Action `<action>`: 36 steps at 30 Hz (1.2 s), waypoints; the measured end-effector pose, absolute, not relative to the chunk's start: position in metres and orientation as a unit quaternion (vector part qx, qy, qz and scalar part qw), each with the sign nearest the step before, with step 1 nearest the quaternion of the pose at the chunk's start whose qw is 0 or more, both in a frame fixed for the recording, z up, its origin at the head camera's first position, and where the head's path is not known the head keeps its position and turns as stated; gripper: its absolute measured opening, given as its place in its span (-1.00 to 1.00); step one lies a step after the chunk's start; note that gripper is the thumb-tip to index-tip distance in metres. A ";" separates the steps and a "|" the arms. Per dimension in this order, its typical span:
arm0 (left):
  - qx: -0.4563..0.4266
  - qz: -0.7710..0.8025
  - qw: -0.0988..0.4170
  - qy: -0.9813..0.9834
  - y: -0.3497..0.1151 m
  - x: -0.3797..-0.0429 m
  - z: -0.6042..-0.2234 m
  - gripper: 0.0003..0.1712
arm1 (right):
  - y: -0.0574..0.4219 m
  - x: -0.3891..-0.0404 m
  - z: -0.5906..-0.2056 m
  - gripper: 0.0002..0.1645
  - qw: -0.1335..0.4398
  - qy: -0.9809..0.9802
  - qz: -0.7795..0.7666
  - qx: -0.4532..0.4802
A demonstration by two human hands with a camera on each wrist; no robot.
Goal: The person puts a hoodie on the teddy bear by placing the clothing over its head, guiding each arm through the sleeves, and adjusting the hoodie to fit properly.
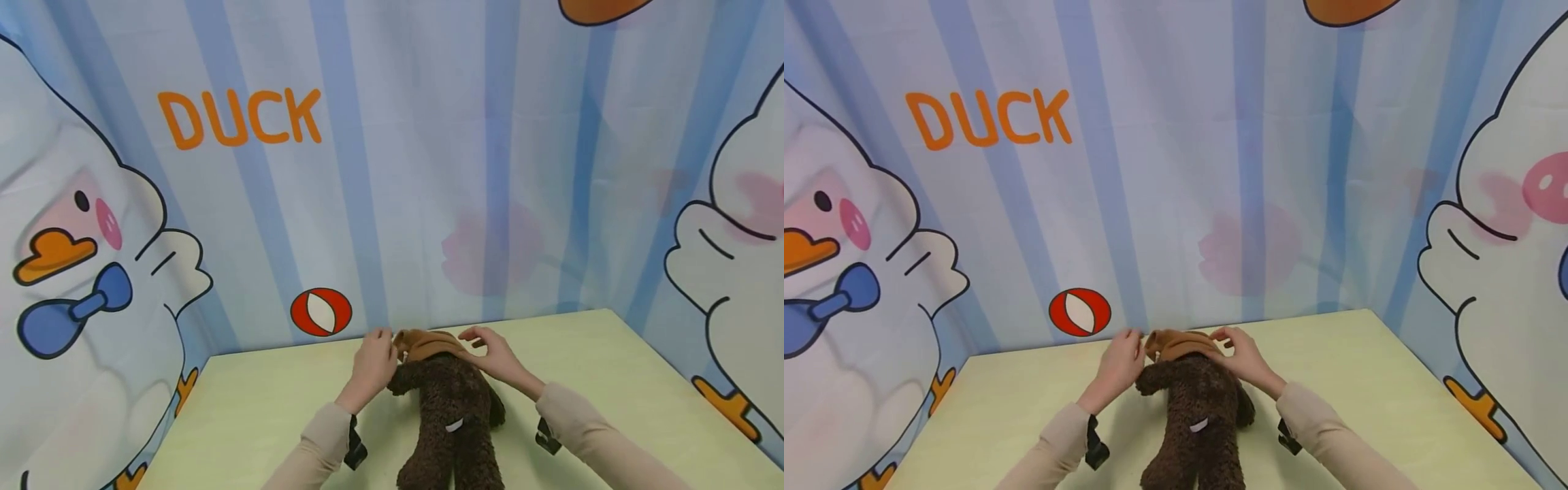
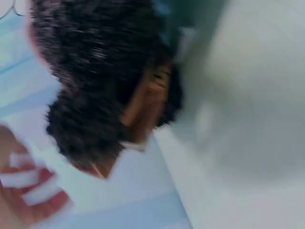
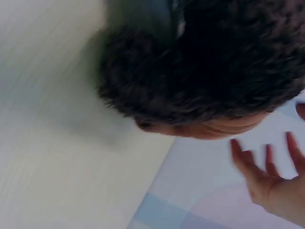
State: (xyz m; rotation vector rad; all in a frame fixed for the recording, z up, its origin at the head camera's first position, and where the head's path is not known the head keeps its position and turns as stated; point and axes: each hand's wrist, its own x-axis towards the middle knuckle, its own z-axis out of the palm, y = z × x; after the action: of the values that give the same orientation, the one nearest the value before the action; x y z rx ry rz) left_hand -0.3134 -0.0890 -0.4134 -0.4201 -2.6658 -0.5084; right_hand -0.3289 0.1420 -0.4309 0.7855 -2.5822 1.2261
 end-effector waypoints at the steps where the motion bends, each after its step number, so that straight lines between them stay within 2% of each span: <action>1: -0.192 -0.187 0.213 -0.939 -0.085 -0.317 -0.411 -0.82 | 0.142 -0.330 -0.433 -0.52 0.083 -0.875 0.404 0.252; 4: -0.298 -0.218 0.162 -0.915 -0.071 -0.326 -0.412 -0.60 | 0.138 -0.336 -0.438 -0.34 0.027 -0.883 0.385 0.268; 7: -0.314 -0.212 0.096 -0.920 -0.062 -0.331 -0.418 -0.46 | 0.132 -0.341 -0.439 -0.29 -0.006 -0.875 0.376 0.305; 12: -0.273 -0.143 0.045 -0.950 -0.057 -0.334 -0.420 -0.24 | 0.126 -0.343 -0.437 -0.29 0.012 -0.891 0.318 0.323; 15: -0.261 -0.121 0.031 -0.957 -0.058 -0.333 -0.423 -0.19 | 0.122 -0.340 -0.436 -0.35 0.051 -0.903 0.268 0.331; 18: -0.262 -0.133 0.052 -0.954 -0.056 -0.329 -0.426 -0.28 | 0.119 -0.336 -0.437 -0.53 0.095 -0.901 0.247 0.343; 23: -0.243 -0.076 0.153 -0.955 -0.054 -0.317 -0.429 -0.46 | 0.116 -0.332 -0.442 -0.74 0.143 -0.890 0.268 0.339; 28: -0.198 -0.010 0.184 -0.963 -0.063 -0.308 -0.434 -0.38 | 0.103 -0.327 -0.445 -0.80 0.223 -0.900 0.205 0.313; 31: -0.200 -0.017 0.202 -0.959 -0.068 -0.305 -0.438 -0.42 | 0.093 -0.320 -0.448 -0.89 0.272 -0.904 0.153 0.293; 33: -0.212 -0.030 0.228 -0.950 -0.070 -0.304 -0.443 -0.54 | 0.090 -0.314 -0.452 -0.92 0.287 -0.900 0.144 0.293; 36: -0.231 -0.058 0.276 -0.931 -0.069 -0.299 -0.454 -0.76 | 0.093 -0.307 -0.458 -0.91 0.267 -0.892 0.167 0.325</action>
State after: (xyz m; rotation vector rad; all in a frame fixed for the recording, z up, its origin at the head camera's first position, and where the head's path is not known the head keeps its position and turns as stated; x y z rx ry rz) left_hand -0.2991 -0.0694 -0.4536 -0.6208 -2.5022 -0.1551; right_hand -0.3072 0.0925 -0.4582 0.8770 -2.4071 0.4518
